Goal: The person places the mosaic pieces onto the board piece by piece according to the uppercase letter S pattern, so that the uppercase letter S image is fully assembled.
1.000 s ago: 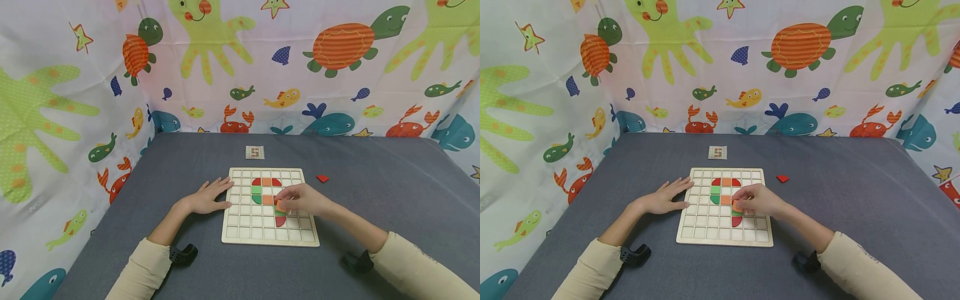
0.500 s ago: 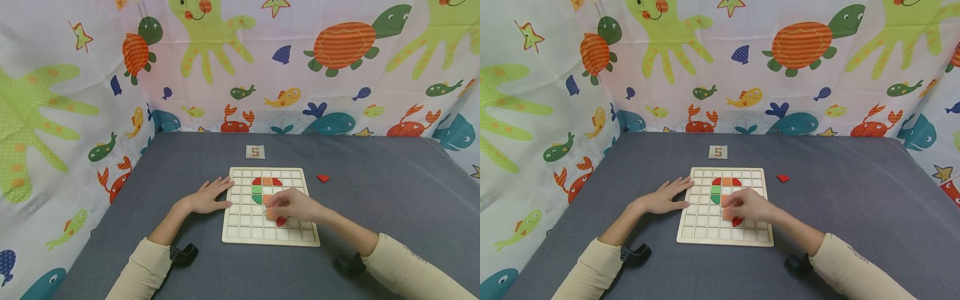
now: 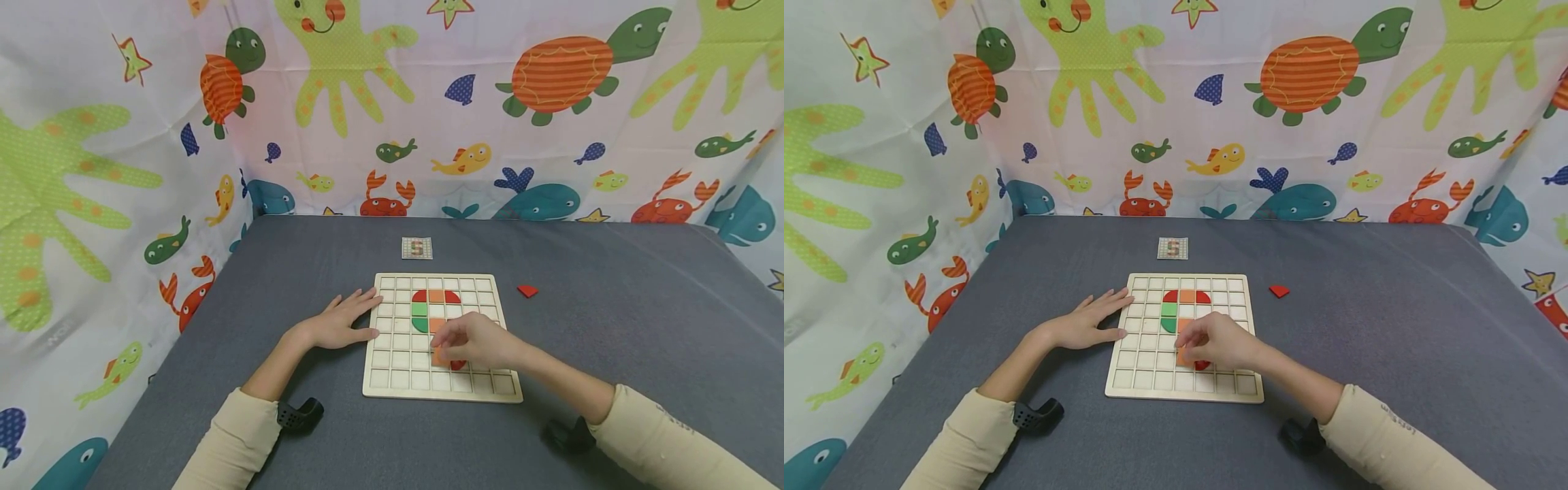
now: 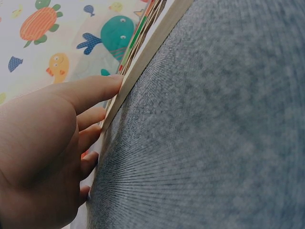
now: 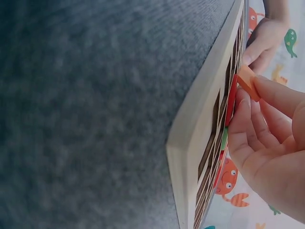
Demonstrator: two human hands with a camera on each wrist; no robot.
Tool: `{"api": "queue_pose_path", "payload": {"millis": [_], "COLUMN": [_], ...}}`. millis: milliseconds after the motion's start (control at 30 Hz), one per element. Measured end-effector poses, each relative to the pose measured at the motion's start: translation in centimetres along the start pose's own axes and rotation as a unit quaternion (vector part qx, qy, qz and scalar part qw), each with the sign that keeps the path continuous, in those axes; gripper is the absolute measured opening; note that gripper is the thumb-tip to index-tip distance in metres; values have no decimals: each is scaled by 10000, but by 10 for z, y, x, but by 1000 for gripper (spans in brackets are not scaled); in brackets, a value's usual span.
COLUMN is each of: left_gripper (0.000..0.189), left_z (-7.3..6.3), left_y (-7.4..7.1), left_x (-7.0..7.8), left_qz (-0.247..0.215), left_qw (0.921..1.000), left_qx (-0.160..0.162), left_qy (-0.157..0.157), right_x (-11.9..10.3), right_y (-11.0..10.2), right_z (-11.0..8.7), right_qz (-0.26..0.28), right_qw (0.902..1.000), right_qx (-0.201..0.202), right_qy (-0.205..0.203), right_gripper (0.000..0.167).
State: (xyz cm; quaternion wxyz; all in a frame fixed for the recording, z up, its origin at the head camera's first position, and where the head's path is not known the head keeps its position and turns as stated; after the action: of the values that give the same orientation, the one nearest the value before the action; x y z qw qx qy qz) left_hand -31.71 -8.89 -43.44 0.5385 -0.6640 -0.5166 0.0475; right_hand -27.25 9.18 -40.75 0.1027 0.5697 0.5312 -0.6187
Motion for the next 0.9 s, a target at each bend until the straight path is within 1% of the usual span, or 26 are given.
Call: {"api": "queue_pose_path", "payload": {"millis": [667,900], "left_gripper": [71,71], "left_z": [-1,1], "left_y": [-1,1], "left_x": [0,-1], "left_qz": [-36,-18], "left_qw": [10000,10000], "left_qx": [52,57], "left_qy": [21,7], "right_x": [-4,-4], "right_y": [2,1], "right_z": [1,-1], "right_qz": [-380,-397], "right_qw": [9992,9990], "right_qx": [141,182], "right_qy": [-53,24], "right_gripper": [11,11]}}
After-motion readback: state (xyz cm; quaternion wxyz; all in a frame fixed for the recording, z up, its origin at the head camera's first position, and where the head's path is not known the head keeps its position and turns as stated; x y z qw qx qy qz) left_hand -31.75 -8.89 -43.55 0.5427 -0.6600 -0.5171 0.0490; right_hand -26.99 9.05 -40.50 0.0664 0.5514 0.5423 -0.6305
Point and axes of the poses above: each hand's wrist, its own z-axis towards the middle knuckle, its own y-axis out of the palm, x = y × z, the point moved 9 cm from there along z, towards the middle knuckle, and after that the axes turned 15 degrees about -x, right-handed, at the moved point
